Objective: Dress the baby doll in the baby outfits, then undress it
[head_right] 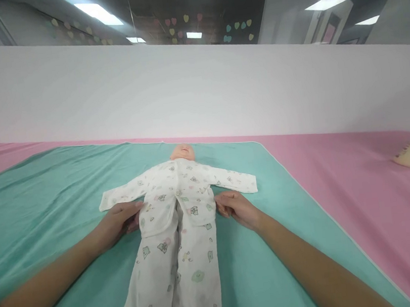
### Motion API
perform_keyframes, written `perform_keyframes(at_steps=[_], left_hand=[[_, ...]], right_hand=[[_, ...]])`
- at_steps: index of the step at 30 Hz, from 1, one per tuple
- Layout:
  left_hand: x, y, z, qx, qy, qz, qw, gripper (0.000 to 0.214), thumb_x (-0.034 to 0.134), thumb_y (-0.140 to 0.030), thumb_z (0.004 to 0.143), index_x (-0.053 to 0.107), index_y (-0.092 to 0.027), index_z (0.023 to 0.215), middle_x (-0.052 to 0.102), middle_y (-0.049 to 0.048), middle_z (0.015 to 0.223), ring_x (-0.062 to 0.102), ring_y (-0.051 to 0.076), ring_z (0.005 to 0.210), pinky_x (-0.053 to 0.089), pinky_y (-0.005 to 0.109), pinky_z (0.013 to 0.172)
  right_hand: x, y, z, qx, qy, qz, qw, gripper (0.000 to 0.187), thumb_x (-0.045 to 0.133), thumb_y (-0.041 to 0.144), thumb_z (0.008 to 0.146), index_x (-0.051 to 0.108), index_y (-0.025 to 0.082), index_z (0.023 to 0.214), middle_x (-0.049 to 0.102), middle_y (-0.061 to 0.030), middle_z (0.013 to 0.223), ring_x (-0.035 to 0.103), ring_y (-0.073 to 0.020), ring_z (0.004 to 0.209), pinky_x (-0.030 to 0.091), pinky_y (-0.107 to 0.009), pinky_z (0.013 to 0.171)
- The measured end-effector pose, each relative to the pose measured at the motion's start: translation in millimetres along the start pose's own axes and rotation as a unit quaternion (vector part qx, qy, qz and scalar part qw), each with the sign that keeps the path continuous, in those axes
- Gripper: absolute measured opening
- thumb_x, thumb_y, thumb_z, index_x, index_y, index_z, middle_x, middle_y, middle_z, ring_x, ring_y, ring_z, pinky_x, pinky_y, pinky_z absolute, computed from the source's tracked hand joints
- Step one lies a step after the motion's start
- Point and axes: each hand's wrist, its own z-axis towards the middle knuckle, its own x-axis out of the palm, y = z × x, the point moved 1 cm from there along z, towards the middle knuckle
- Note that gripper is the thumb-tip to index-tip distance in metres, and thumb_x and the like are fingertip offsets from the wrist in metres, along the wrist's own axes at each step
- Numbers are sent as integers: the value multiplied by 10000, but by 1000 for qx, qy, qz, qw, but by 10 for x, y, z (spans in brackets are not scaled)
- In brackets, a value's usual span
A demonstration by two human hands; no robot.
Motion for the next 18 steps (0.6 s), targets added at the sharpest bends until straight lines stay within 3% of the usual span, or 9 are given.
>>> perform_keyframes(at_steps=[3, 6, 9, 11, 15, 18], left_hand=[[-30, -51, -19, -25, 38, 102, 994, 521, 403, -491, 889, 428, -163, 484, 405, -19, 459, 339, 97, 463, 267, 257, 518], [-47, -116, -64, -44, 143, 162, 975, 441, 475, -440, 861, 490, -156, 525, 486, -4, 512, 394, 103, 485, 283, 252, 519], [-38, -170, -119, -44, 234, 149, 960, 348, 544, -390, 824, 568, -148, 575, 550, 14, 568, 452, 116, 526, 323, 243, 532], [-29, -181, -142, -56, 252, 111, 960, 312, 579, -372, 803, 593, -145, 590, 547, 9, 555, 450, 109, 517, 332, 235, 522], [-38, -137, -148, -97, 232, 54, 966, 265, 654, -363, 754, 638, -142, 609, 538, -4, 507, 437, 88, 465, 311, 208, 460], [-43, -113, -143, -105, 247, 42, 962, 262, 664, -371, 748, 662, -143, 619, 550, -1, 504, 460, 88, 448, 341, 201, 444]], right_hand=[[20, 28, -13, -6, 23, -70, 997, 469, 504, 473, 868, 478, 168, 513, 438, 24, 486, 380, -87, 475, 286, -258, 501], [103, 54, -57, 55, 77, -203, 975, 385, 618, 487, 784, 596, 158, 584, 545, -6, 570, 491, -118, 553, 371, -261, 539], [217, 84, -113, 96, 132, -246, 955, 280, 704, 440, 714, 676, 163, 683, 614, -17, 660, 555, -147, 644, 431, -271, 600], [269, 103, -141, 107, 137, -226, 958, 261, 699, 426, 720, 686, 166, 699, 629, -16, 676, 575, -150, 659, 450, -273, 622], [297, 143, -168, 108, 135, -189, 967, 268, 674, 404, 744, 651, 162, 631, 610, 2, 607, 579, -131, 600, 446, -250, 583], [324, 196, -200, 126, 162, -215, 955, 305, 642, 443, 766, 670, 157, 662, 634, -9, 637, 581, -128, 601, 442, -242, 568]])
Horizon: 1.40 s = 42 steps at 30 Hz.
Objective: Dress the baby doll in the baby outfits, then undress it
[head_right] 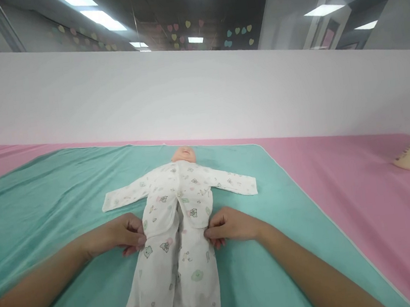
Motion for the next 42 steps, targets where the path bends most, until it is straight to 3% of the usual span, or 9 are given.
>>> perform_keyframes(at_steps=[5, 11, 22, 25, 30, 33, 36, 39, 42], left_hand=[[109, -68, -9, -12, 109, 16, 994, 286, 633, -383, 772, 677, -139, 630, 607, 25, 540, 504, 102, 433, 409, 215, 448], [203, -75, -18, -15, 92, -14, 996, 264, 644, -308, 766, 658, -133, 569, 593, 17, 492, 518, 100, 421, 419, 201, 437], [-73, 149, -97, -9, 169, -70, 983, 256, 650, -361, 745, 718, -131, 656, 594, 65, 483, 527, 142, 415, 403, 254, 422], [-157, 140, -110, 45, 91, -107, 989, 293, 623, -395, 766, 668, -137, 634, 548, 44, 474, 486, 123, 413, 330, 232, 393], [-344, 80, -69, 146, -207, -203, 946, 332, 518, -385, 838, 478, -164, 594, 443, -17, 557, 384, 84, 468, 335, 223, 450], [-500, 122, -81, 153, -361, -164, 905, 289, 512, -390, 827, 491, -167, 643, 448, -16, 603, 403, 95, 529, 350, 224, 483], [-648, 205, -123, 95, -498, -65, 859, 265, 540, -415, 783, 533, -167, 689, 525, -4, 692, 472, 116, 619, 382, 227, 548], [-727, 267, -142, -1, -565, 53, 823, 275, 528, -444, 761, 584, -178, 796, 607, 12, 806, 534, 150, 684, 412, 253, 624], [-743, 287, -113, -33, -541, 166, 824, 330, 498, -488, 763, 609, -204, 889, 650, 24, 910, 590, 205, 790, 427, 284, 692]], right_hand=[[140, 107, -80, 50, 72, -57, 995, 331, 670, 485, 731, 710, 156, 746, 670, -16, 698, 580, -126, 621, 450, -231, 575], [218, 84, -73, 39, 77, -17, 996, 313, 669, 445, 744, 679, 139, 680, 644, -5, 639, 596, -120, 616, 461, -218, 567], [13, 34, -157, 69, 157, 33, 985, 245, 678, 378, 742, 688, 138, 688, 658, -10, 644, 579, -92, 559, 431, -199, 528], [-98, -5, -161, 41, 111, 29, 993, 288, 636, 406, 776, 682, 138, 681, 645, -19, 627, 549, -92, 539, 399, -210, 510], [-320, -189, -87, 1, -87, 54, 995, 392, 583, 501, 798, 626, 132, 673, 591, -28, 612, 509, -97, 537, 356, -222, 482], [-510, -320, -67, -29, -263, 98, 960, 406, 577, 536, 787, 570, 145, 679, 535, -8, 603, 428, -80, 502, 285, -221, 443], [-709, -429, -106, -42, -396, 124, 909, 409, 584, 555, 768, 549, 154, 694, 491, -1, 611, 376, -80, 494, 258, -231, 429], [-835, -508, -148, -39, -450, 133, 882, 390, 589, 543, 765, 571, 155, 736, 513, -22, 669, 421, -100, 545, 320, -241, 461], [-860, -558, -139, -27, -455, 107, 884, 368, 595, 523, 761, 598, 156, 786, 569, -53, 751, 494, -131, 624, 389, -259, 526]])
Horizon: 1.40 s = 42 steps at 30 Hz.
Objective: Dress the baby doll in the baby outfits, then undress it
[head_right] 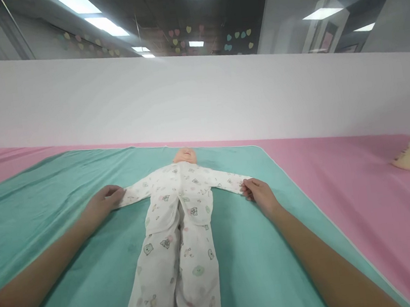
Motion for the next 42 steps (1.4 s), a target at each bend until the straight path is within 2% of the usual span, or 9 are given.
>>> perform_keyframes(at_steps=[3, 7, 11, 15, 23, 28, 34, 39, 42], left_hand=[[34, 13, 26, 37, 20, 71, 997, 381, 483, -516, 759, 624, -199, 916, 663, 51, 977, 606, 245, 878, 434, 305, 744], [42, 62, 72, 57, 42, 116, 991, 431, 422, -526, 788, 630, -177, 933, 664, 86, 986, 602, 268, 913, 434, 332, 776], [31, 81, 80, 58, 65, 117, 989, 442, 371, -520, 810, 627, -182, 934, 672, 84, 959, 607, 269, 893, 439, 332, 755], [26, 61, 60, 60, 70, 122, 988, 437, 376, -524, 804, 629, -185, 915, 673, 80, 944, 607, 268, 879, 439, 327, 736], [21, 63, 53, 55, 53, 117, 990, 432, 421, -534, 780, 652, -200, 928, 675, 74, 1007, 609, 282, 908, 452, 325, 714], [31, 78, 69, 52, 57, 123, 989, 433, 404, -531, 790, 639, -201, 944, 672, 77, 1020, 604, 292, 936, 452, 336, 738], [32, 76, 68, 54, 59, 119, 990, 418, 412, -536, 796, 638, -210, 928, 679, 60, 1003, 610, 277, 931, 450, 318, 740], [-20, 47, 29, 23, 49, 99, 994, 422, 435, -544, 790, 637, -218, 965, 674, 54, 1041, 613, 278, 931, 452, 336, 779], [-17, 42, 2, 19, 23, 83, 996, 429, 417, -539, 814, 612, -207, 1002, 649, 75, 1105, 598, 281, 985, 442, 349, 836]], right_hand=[[40, -28, 4, -20, 17, -74, 997, 359, 566, 522, 775, 602, 164, 767, 602, -57, 770, 529, -145, 658, 415, -273, 577], [66, -32, -2, -39, 32, -153, 987, 338, 511, 508, 798, 600, 185, 751, 610, -33, 730, 544, -153, 667, 423, -286, 619], [72, -9, -20, -60, 48, -230, 970, 311, 480, 476, 801, 589, 198, 713, 610, -21, 711, 544, -165, 679, 401, -290, 631], [83, 16, -39, -81, 66, -250, 963, 295, 463, 456, 805, 571, 201, 704, 625, -20, 766, 548, -174, 721, 383, -291, 653], [138, 16, -90, -132, 101, -327, 930, 383, 421, 521, 835, 468, 203, 626, 509, 16, 609, 437, -142, 581, 297, -273, 565], [148, 2, -96, -138, 105, -327, 929, 421, 413, 563, 826, 440, 204, 607, 473, 17, 584, 422, -141, 573, 283, -269, 549], [149, 4, -89, -137, 106, -338, 925, 397, 420, 528, 839, 445, 204, 610, 488, 21, 587, 429, -139, 570, 281, -262, 547], [133, -6, -84, -144, 104, -340, 923, 394, 423, 519, 840, 457, 202, 610, 481, 20, 588, 431, -140, 574, 280, -263, 546], [161, 12, -111, -139, 94, -289, 943, 419, 412, 544, 846, 468, 201, 611, 475, 18, 590, 432, -139, 572, 303, -267, 552]])
